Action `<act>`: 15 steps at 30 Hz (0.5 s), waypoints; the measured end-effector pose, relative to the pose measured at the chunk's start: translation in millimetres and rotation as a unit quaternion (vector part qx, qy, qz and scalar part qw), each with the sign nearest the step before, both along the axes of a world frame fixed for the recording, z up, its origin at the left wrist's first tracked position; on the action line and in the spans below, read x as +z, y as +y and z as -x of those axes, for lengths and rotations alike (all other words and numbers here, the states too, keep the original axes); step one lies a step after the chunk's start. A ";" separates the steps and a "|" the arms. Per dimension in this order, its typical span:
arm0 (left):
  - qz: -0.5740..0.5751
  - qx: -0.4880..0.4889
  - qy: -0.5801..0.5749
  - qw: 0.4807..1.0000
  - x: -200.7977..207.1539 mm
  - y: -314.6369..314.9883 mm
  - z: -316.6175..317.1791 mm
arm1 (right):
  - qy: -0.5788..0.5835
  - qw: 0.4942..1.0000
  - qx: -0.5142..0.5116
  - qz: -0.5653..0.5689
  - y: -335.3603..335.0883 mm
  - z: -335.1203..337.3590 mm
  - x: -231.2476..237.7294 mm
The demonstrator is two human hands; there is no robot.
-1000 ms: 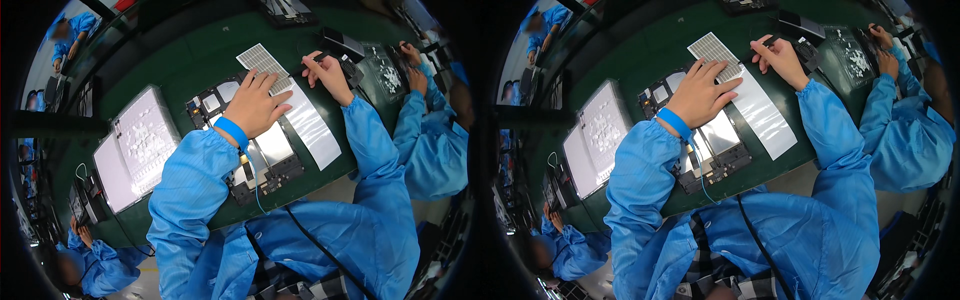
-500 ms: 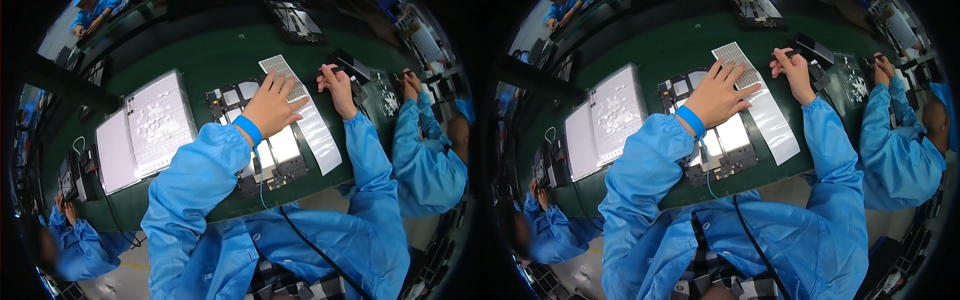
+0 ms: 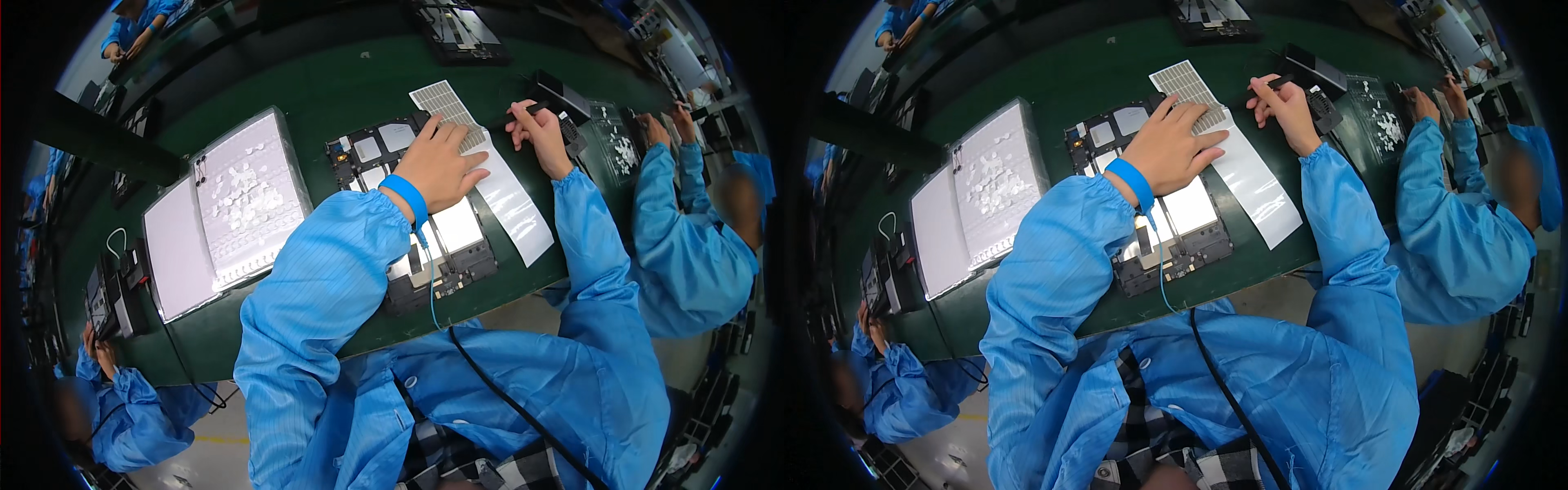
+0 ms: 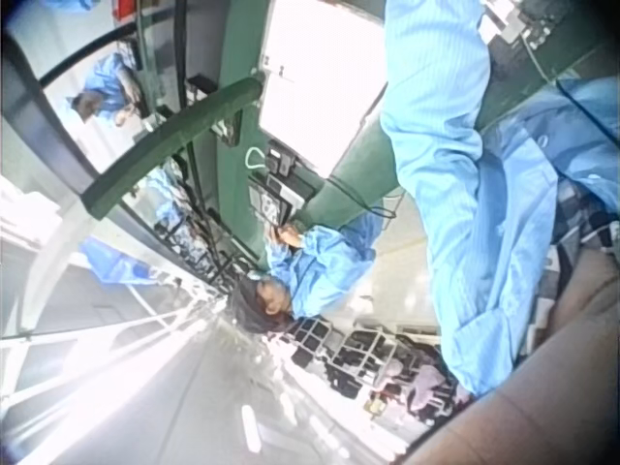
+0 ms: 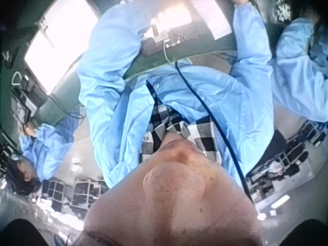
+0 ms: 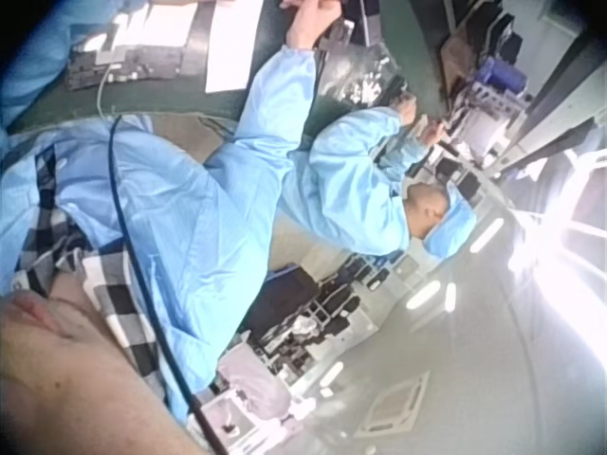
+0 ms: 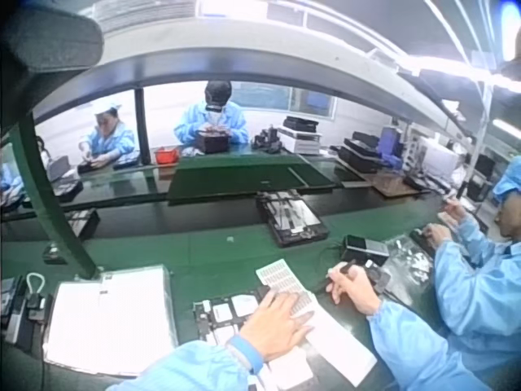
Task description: Assembling and inspecting internal components of a tablet on an electronics production line.
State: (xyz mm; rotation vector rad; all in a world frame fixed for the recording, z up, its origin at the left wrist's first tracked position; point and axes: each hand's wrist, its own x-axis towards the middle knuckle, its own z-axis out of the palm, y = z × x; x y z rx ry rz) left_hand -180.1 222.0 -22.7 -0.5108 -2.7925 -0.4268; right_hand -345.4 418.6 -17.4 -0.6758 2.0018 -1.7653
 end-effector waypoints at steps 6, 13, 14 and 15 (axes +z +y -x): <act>-0.022 0.003 0.083 0.996 -16.3 1.3 4.6 | 0.008 1.000 0.020 -0.010 -0.7 2.4 -0.5; -0.012 0.004 0.076 0.997 -16.8 3.3 2.3 | 0.018 0.999 0.041 -0.010 -0.7 -0.3 -1.3; -0.008 0.007 0.071 0.997 -14.1 3.5 1.0 | 0.033 0.999 0.038 0.004 -1.0 -0.7 -3.5; -0.007 0.009 0.075 0.997 -11.0 3.3 0.0 | 0.036 0.999 0.040 0.005 -1.1 -0.8 -4.0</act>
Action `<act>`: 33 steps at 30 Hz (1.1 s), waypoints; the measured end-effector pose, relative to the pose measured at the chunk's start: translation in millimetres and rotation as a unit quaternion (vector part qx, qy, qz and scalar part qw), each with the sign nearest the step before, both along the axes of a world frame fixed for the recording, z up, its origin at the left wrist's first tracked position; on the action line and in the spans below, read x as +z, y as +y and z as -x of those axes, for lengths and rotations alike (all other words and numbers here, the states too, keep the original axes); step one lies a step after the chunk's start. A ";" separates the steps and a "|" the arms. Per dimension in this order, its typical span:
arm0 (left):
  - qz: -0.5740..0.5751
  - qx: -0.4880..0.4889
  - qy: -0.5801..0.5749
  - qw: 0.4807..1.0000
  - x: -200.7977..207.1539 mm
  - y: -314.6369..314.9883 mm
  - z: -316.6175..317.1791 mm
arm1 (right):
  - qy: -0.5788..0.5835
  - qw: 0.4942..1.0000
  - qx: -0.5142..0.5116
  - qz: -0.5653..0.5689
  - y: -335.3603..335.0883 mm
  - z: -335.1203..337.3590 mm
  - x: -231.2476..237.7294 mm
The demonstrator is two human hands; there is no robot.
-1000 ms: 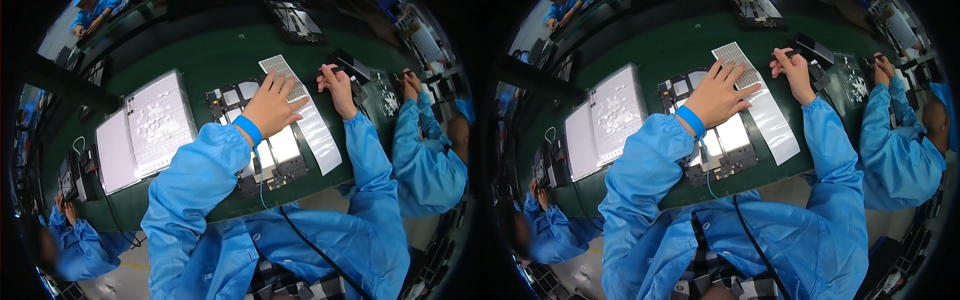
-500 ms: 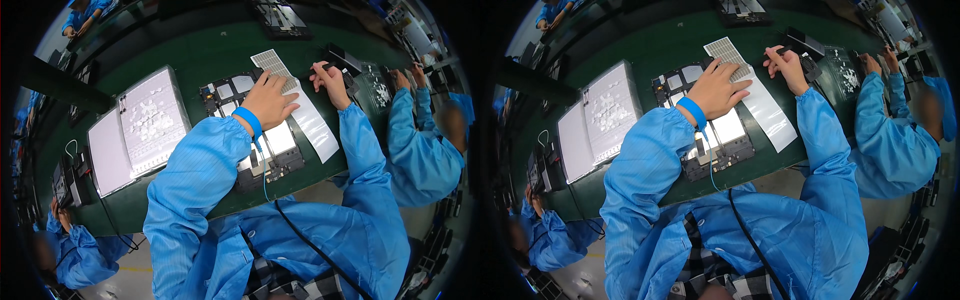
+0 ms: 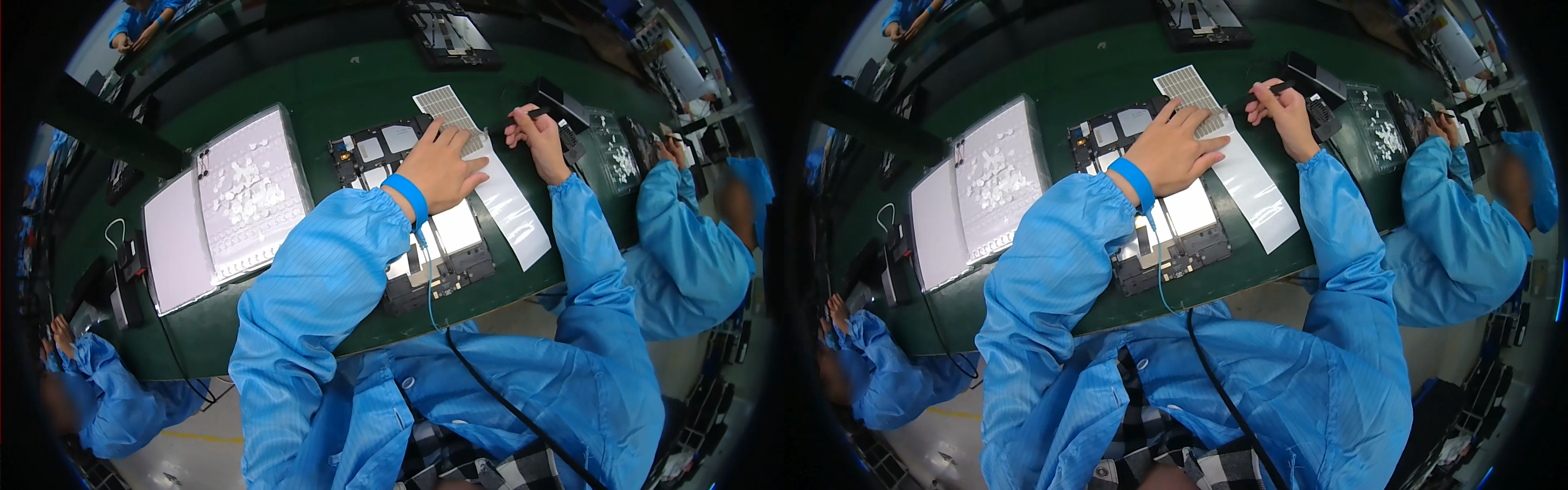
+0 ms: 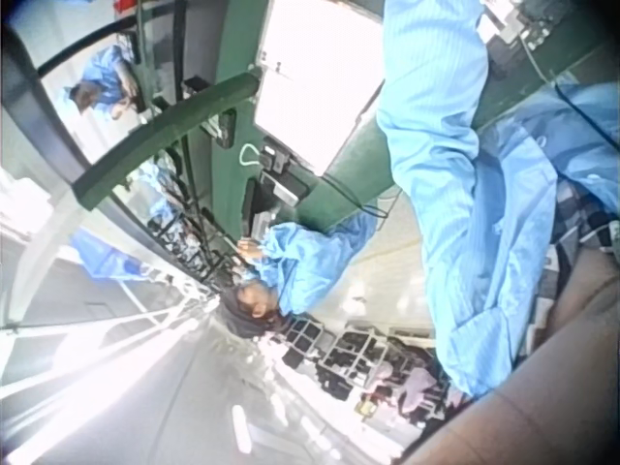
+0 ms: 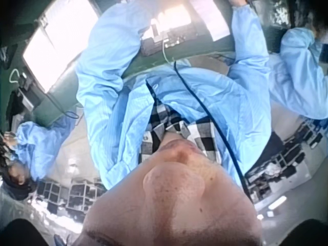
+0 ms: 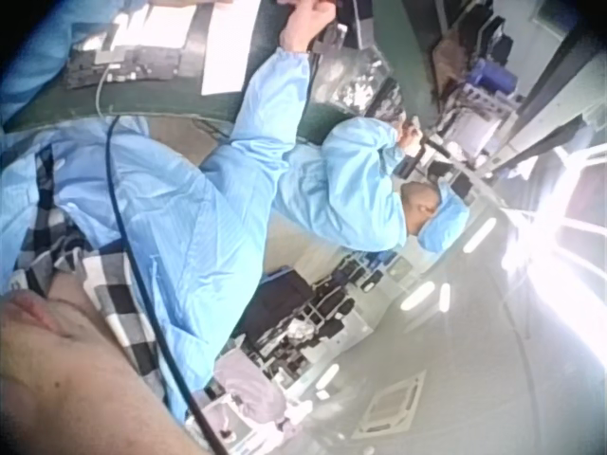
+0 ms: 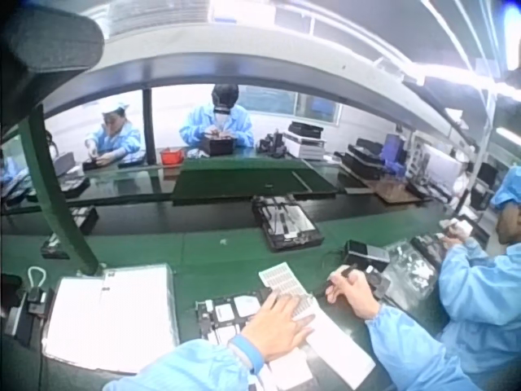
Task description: Assembling and inspecting internal components of a tablet on an electronics production line.
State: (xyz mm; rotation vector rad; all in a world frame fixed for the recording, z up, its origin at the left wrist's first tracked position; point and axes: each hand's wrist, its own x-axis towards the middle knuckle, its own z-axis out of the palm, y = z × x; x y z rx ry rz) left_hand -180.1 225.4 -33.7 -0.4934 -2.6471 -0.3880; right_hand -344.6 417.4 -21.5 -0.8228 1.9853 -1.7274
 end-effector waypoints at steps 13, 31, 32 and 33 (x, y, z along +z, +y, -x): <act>-0.010 0.140 -0.060 0.988 60.2 -46.3 -70.4 | -0.049 0.997 0.012 0.055 -91.6 -40.0 14.4; -0.001 0.160 -0.026 0.987 40.1 -54.1 -58.2 | 0.006 0.998 0.037 0.057 -96.5 -43.8 -9.4; 0.000 0.158 -0.027 0.987 40.4 -53.4 -58.6 | 0.003 0.997 0.046 0.066 -96.2 -44.8 -10.0; -0.009 0.154 -0.033 0.987 40.8 -52.7 -58.8 | 0.003 0.997 0.044 0.067 -95.6 -45.1 -10.0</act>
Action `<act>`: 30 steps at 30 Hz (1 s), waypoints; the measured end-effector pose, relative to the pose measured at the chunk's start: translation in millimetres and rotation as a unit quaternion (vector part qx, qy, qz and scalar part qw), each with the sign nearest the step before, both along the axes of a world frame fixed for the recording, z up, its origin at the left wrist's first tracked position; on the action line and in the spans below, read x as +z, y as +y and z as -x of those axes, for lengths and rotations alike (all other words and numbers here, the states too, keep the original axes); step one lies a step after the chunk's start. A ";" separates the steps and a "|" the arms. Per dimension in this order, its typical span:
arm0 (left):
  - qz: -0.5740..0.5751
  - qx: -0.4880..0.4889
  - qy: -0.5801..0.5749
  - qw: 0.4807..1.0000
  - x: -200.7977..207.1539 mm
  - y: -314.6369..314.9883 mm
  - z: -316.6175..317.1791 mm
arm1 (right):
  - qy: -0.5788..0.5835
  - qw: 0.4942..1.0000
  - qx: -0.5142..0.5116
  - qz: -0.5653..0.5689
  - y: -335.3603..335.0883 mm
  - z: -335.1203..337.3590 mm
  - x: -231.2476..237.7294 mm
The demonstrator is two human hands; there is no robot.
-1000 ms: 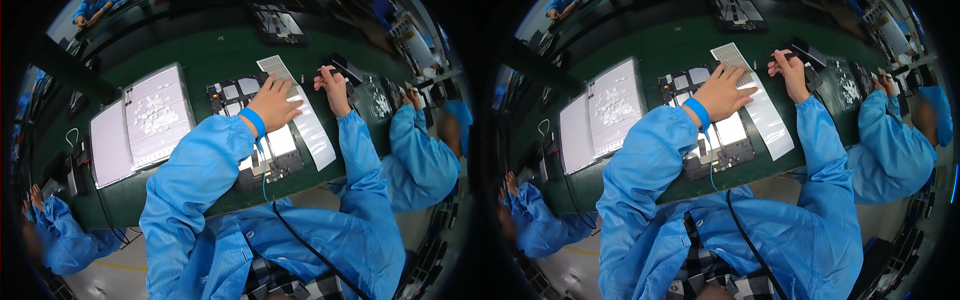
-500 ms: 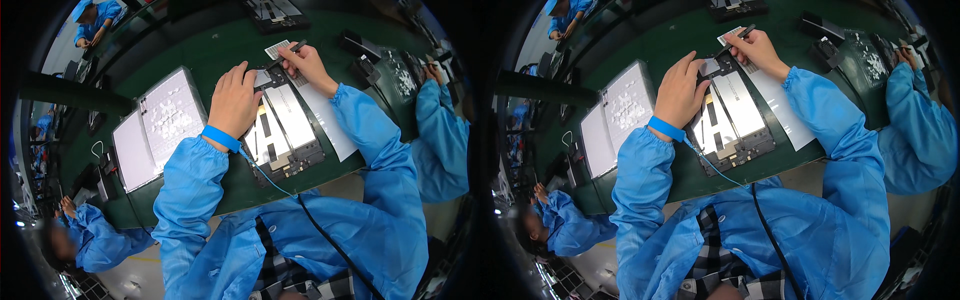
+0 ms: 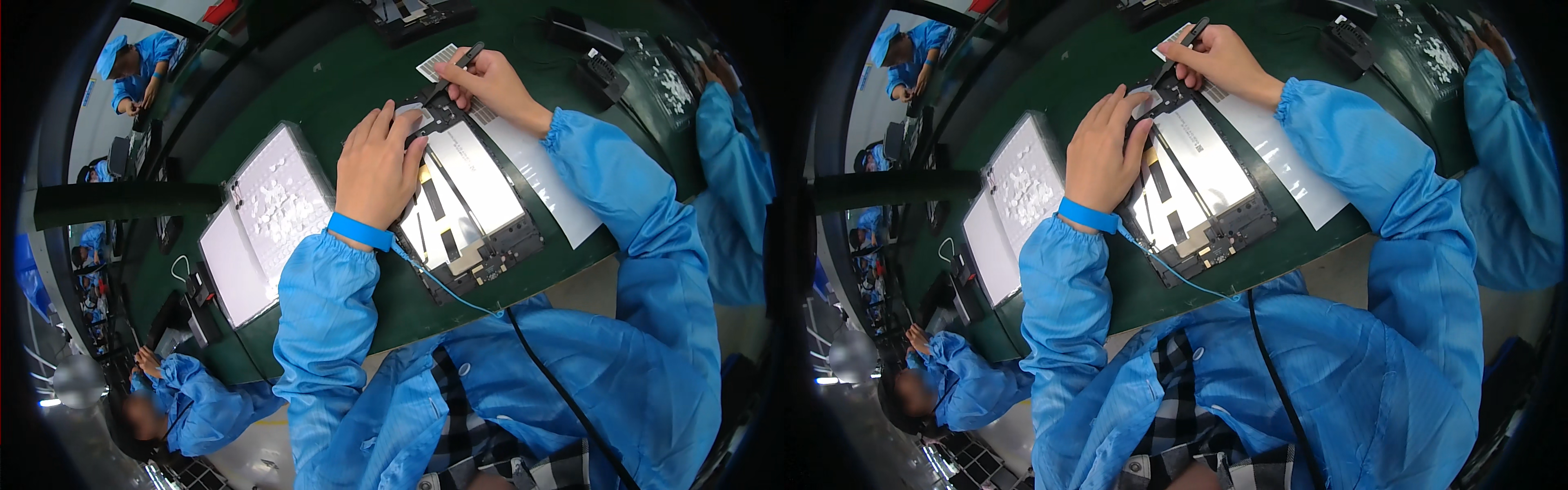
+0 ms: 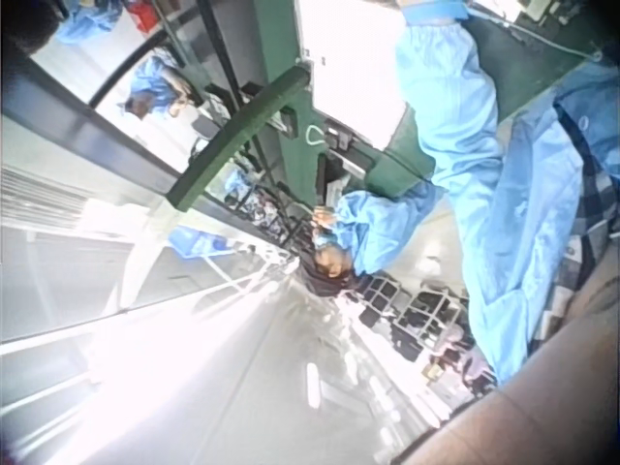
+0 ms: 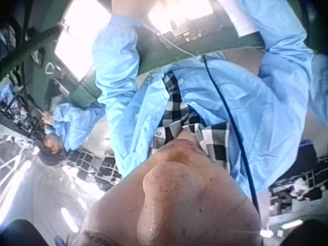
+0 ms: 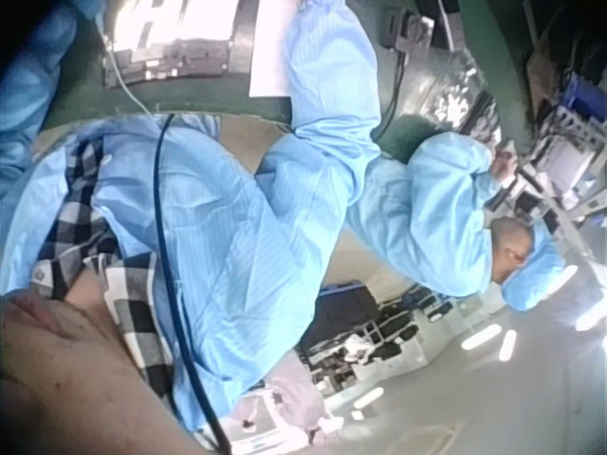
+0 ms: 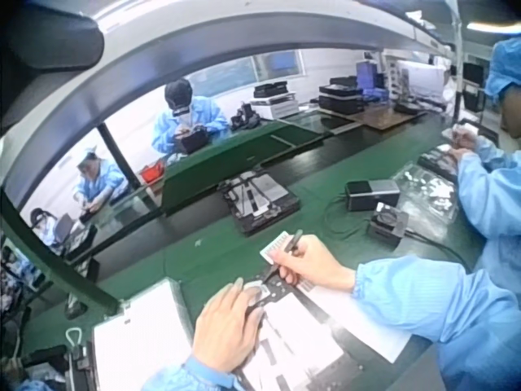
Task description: Assembling and inspecting internal components of a tablet on an electronics production line.
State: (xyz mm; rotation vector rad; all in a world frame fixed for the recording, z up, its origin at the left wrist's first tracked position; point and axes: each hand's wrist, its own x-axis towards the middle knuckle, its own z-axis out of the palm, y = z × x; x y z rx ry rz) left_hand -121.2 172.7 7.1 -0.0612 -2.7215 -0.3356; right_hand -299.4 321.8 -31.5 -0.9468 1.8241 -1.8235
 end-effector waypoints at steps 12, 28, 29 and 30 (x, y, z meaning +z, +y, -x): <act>0.001 -0.033 0.030 0.999 -0.5 4.3 2.4 | 0.060 0.992 -0.049 0.097 -2.6 0.9 -7.1; -0.056 0.290 0.069 0.953 18.2 -182.2 -128.3 | 0.160 0.983 0.028 0.081 -3.6 -28.5 31.8; -0.083 0.306 0.066 0.946 10.6 -184.5 -128.4 | 0.152 0.984 0.048 0.078 -9.2 -33.5 32.4; -0.111 0.320 0.063 0.939 3.7 -187.3 -128.6 | 0.144 0.984 0.069 0.074 -17.3 -39.3 35.4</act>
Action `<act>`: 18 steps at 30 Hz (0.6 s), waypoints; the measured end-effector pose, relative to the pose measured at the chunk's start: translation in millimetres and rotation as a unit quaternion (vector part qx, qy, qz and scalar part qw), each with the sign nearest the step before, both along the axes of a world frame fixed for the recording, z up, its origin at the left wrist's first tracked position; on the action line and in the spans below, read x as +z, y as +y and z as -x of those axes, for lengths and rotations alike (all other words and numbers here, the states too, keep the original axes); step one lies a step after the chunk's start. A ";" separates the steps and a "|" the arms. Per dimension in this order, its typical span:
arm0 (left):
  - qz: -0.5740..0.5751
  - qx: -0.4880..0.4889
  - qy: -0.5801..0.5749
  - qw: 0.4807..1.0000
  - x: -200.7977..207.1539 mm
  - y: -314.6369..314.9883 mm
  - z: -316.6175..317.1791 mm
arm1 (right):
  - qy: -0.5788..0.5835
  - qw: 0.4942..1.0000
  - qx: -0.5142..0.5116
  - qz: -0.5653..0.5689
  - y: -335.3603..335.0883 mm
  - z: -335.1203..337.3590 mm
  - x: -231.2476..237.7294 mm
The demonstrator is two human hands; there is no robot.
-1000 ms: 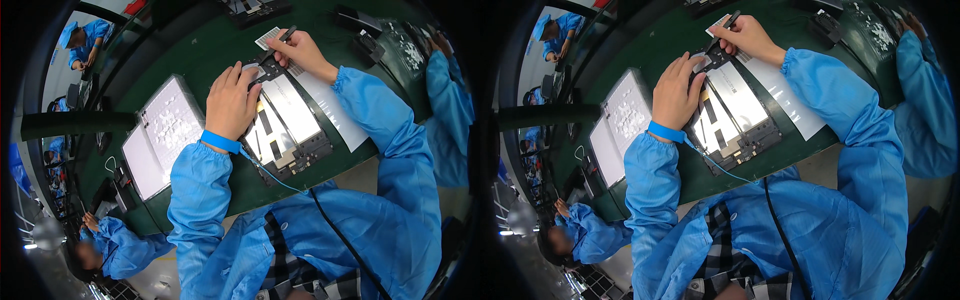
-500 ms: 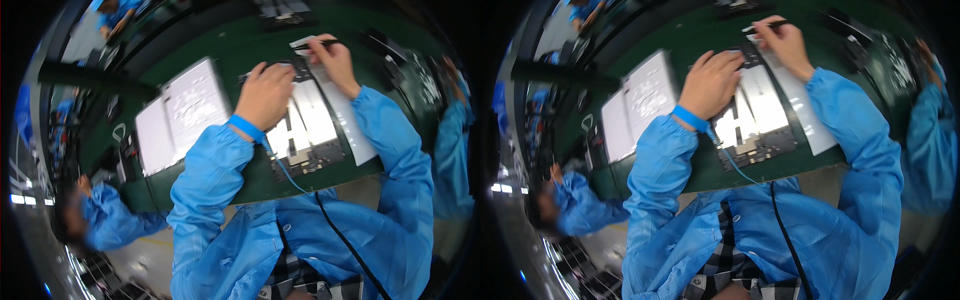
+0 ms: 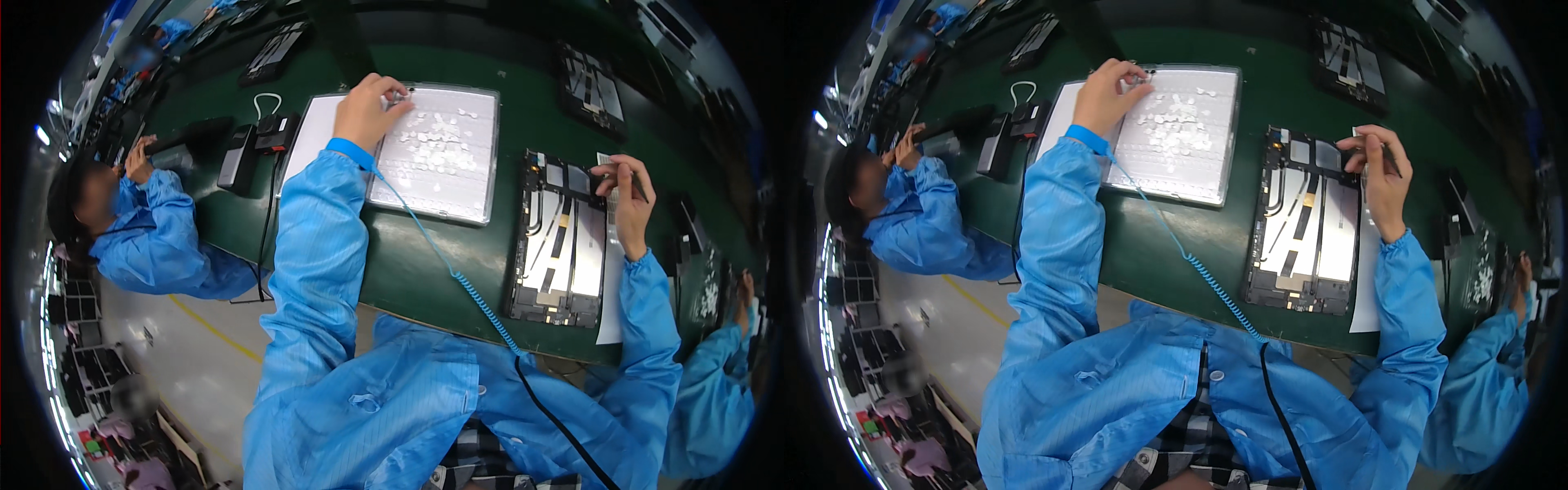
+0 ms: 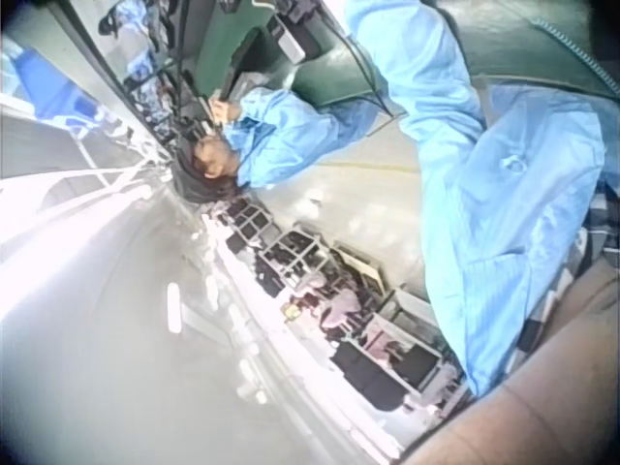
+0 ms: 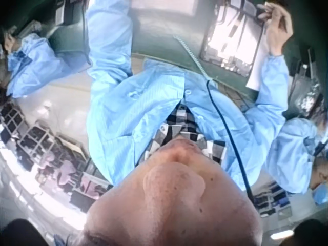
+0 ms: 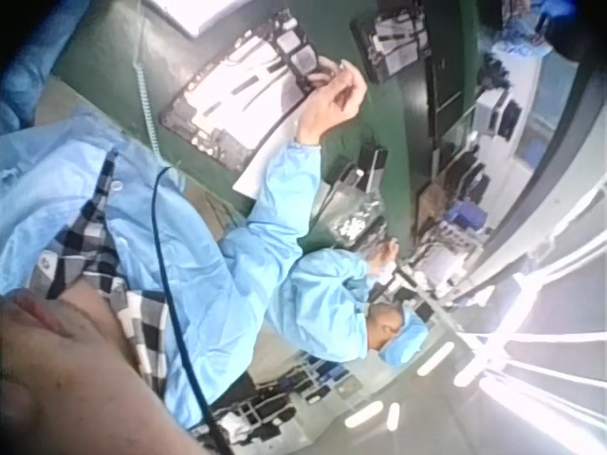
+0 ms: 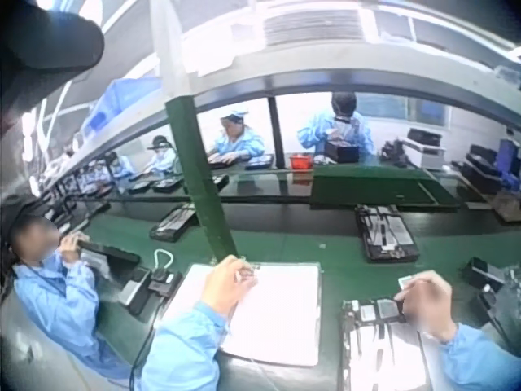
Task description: Assembling and inspecting internal components of a tablet on an electronics production line.
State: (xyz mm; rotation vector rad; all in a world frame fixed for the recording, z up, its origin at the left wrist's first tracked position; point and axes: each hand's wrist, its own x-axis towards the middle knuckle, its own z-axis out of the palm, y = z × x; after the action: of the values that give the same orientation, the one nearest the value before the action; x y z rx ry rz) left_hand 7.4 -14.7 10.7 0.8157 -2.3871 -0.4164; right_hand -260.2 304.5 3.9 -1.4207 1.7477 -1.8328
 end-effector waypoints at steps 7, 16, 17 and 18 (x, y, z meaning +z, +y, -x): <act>-0.046 0.039 0.007 0.998 -9.0 -5.4 10.7 | 0.080 0.990 0.106 -0.037 -76.7 -46.6 33.4; 0.056 0.118 -0.078 0.988 -8.9 8.5 22.9 | 0.042 0.982 0.174 -0.051 -167.5 -85.7 32.0; 0.056 0.116 -0.076 0.989 -11.3 8.7 23.7 | 0.004 0.983 0.179 -0.039 -177.1 -89.1 29.6; 0.049 0.105 -0.071 0.991 -14.1 6.8 24.9 | 0.006 0.984 0.177 -0.038 -186.8 -90.1 25.6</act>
State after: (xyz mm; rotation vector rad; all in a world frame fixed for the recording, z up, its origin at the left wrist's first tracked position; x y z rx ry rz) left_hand -17.6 -7.8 -3.4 1.0696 -2.3973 -0.1588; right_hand -170.0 117.7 29.5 -1.5926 1.4383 -1.5586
